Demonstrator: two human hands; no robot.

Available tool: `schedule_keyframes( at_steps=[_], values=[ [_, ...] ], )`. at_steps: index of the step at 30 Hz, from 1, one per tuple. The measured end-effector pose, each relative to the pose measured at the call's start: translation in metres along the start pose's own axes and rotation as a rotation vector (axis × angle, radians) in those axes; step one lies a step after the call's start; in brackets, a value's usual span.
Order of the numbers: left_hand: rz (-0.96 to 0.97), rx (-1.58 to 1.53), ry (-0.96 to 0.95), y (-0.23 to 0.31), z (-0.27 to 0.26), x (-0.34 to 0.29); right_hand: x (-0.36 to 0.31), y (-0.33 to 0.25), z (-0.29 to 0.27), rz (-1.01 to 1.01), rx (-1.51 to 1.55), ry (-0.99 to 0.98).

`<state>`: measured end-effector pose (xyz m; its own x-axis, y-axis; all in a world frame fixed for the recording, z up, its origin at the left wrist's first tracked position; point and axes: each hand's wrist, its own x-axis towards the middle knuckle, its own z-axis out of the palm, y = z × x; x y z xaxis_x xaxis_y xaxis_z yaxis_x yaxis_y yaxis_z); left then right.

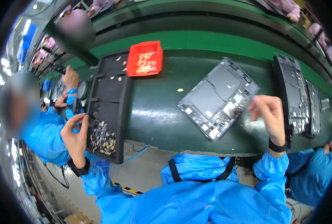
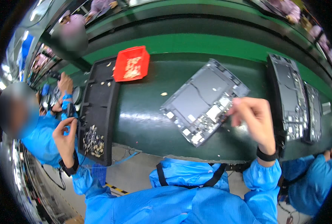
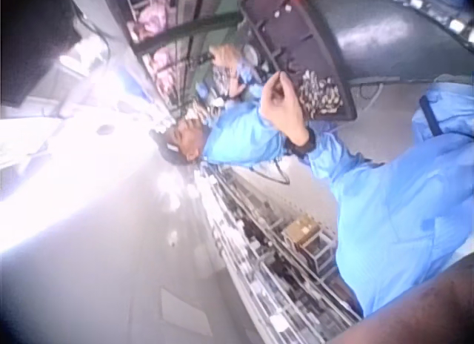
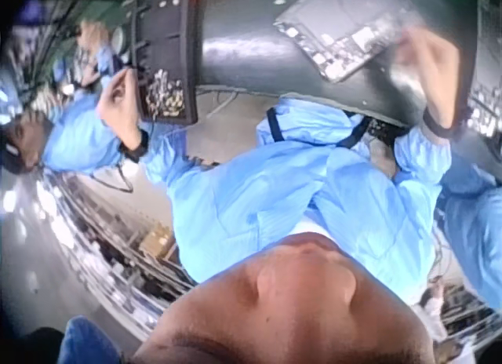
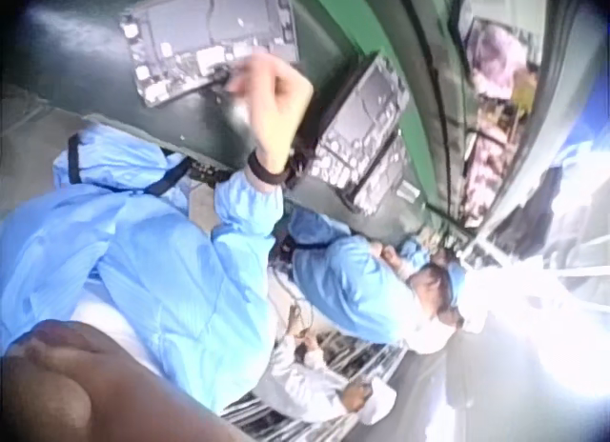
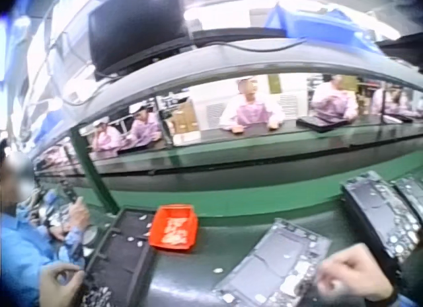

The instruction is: Assembling internal components, including wiring and circuit boards, into an electronic device housing on a production line.

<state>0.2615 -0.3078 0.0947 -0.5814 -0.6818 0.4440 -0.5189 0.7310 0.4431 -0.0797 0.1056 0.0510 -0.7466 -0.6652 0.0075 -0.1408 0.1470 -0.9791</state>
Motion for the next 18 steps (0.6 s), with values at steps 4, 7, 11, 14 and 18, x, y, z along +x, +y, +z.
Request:
schedule_keyframes(
  at_steps=[4, 7, 11, 14, 18],
  values=[
    [0.018, -0.433, 0.027, 0.074, 0.051, 0.017, 0.02, 0.001, 0.031, 0.046, -0.049, -0.39],
    [0.059, -0.734, -0.14, 0.138, 0.124, 0.045, 0.032, 0.011, 0.042, 0.063, -0.048, -0.417],
    [-0.046, -1.237, -0.47, 0.18, 0.217, 0.046, 0.057, 0.02, 0.069, 0.037, 0.11, -0.241],
    [-0.086, -1.279, -0.659, 0.204, 0.252, 0.034, 0.08, 0.049, 0.078, -0.089, 0.34, -0.01],
    [-0.075, -1.292, -0.767, 0.218, 0.27, 0.029, 0.081, 0.062, 0.065, -0.13, 0.4, 0.057]
  ],
)
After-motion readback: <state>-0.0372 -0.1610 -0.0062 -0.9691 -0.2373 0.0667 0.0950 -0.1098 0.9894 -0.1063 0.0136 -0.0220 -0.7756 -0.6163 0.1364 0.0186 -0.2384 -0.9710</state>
